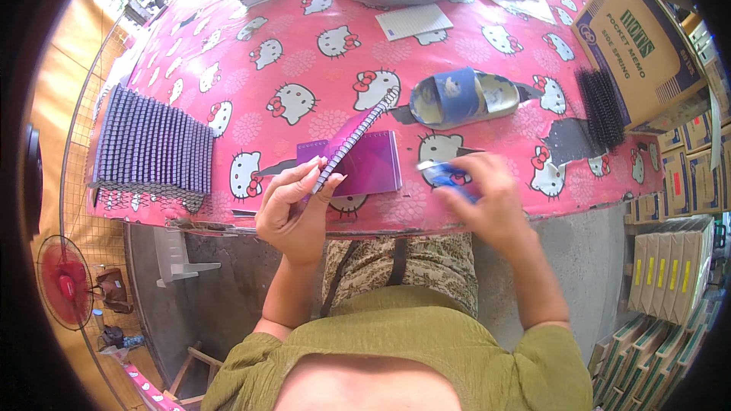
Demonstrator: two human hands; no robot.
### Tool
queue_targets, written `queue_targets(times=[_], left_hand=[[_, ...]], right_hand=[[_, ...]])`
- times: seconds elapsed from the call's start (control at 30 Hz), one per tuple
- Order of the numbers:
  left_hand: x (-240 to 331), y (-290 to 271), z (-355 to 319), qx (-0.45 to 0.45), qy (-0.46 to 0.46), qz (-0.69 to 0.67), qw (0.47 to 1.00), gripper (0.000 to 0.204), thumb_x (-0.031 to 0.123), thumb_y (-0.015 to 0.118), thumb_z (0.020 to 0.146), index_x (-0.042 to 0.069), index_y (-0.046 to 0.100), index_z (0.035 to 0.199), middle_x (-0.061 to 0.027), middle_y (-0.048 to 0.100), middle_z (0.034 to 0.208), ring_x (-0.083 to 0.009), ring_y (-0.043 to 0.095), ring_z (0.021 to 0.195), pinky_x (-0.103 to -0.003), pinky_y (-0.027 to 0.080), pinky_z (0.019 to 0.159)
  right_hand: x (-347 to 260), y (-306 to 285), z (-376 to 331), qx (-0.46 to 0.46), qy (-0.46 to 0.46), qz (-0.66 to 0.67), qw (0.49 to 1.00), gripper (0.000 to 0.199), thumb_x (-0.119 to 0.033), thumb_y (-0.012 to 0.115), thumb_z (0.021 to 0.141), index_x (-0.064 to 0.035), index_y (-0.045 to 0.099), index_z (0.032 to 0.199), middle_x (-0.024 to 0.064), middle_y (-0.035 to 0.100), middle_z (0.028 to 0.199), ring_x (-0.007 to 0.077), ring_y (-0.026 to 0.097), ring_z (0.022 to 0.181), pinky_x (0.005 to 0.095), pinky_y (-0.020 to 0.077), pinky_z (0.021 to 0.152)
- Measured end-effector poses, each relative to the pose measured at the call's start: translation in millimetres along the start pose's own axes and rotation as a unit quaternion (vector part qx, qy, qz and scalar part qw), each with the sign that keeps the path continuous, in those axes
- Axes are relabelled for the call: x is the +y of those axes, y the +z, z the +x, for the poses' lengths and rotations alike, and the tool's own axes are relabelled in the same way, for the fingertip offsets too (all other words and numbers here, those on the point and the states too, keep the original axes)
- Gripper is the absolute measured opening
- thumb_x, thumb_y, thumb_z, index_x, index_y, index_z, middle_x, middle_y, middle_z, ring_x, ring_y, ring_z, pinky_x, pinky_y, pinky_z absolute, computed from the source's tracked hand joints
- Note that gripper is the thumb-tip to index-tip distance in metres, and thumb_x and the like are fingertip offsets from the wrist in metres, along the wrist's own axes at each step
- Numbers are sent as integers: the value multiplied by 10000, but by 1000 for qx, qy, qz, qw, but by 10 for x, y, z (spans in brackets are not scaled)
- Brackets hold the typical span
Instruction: The person assembles notebooks by threading spiral bindings through pre-punched holes and using pliers to secure the ends.
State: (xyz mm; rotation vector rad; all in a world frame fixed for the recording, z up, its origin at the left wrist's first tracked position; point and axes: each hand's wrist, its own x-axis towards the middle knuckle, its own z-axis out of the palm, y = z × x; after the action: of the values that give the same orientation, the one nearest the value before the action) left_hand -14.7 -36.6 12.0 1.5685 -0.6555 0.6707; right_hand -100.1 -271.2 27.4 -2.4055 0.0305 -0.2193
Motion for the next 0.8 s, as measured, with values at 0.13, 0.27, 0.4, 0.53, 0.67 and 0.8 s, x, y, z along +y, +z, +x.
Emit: queue_targets(times=[0.13, 0.27, 0.4, 0.53, 0.67, 0.8], left_hand=[[4, -11, 67, 9, 17, -5, 1000, 290, -95, 784, 654, -2, 679, 909, -121, 639, 967, -207, 643, 842, -296, 569, 693], [142, -155, 289, -53, 119, 99, 987, 264, -77, 744, 692, -10, 703, 944, -87, 598, 878, -195, 566, 743, -318, 483, 644], [557, -718, 582, -25, 72, 110, 991, 417, 110, 742, 780, -42, 592, 1139, -138, 641, 994, -261, 620, 900, -359, 498, 772], [516, -1737, 867, 328, 207, 135, 912, 676, 523, 456, 934, -71, 454, 1258, -211, 594, 1160, -276, 596, 1045, -369, 449, 923], [179, -2568, 1431, 415, -9, 126, 901, 818, 666, 320, 919, -21, 380, 1360, -127, 558, 1255, -202, 534, 1089, -342, 391, 923], [-282, -2745, 1576, 377, -135, 36, 916, 878, 735, 259, 889, -31, 468, 1262, -129, 573, 1133, -162, 524, 966, -299, 403, 832]], right_hand=[[84, -148, 130, 92, -152, -208, 962, 452, -253, 761, 708, -57, 630, 1094, 139, 597, 1116, 318, 527, 1089, 486, 385, 983], [-758, 37, 690, 61, -402, -136, 903, 476, -184, 725, 731, -97, 607, 1183, 143, 582, 1124, 300, 540, 1058, 469, 420, 940], [-1312, 78, 1265, -90, -492, -19, 866, 496, -111, 711, 723, -69, 587, 1200, 135, 587, 1091, 290, 579, 960, 422, 469, 851], [-2159, 311, 1885, 21, -497, 364, 787, 435, -90, 712, 771, -19, 562, 1173, 111, 617, 1005, 209, 604, 833, 312, 496, 704], [-3057, 723, 2454, -82, -255, 612, 744, 375, -202, 708, 819, 8, 564, 1095, 103, 640, 949, 165, 621, 827, 256, 486, 683], [-3284, 1922, 2881, 30, -265, 403, 876, 287, -221, 638, 813, 19, 631, 970, 149, 660, 895, 229, 640, 813, 349, 496, 746]])
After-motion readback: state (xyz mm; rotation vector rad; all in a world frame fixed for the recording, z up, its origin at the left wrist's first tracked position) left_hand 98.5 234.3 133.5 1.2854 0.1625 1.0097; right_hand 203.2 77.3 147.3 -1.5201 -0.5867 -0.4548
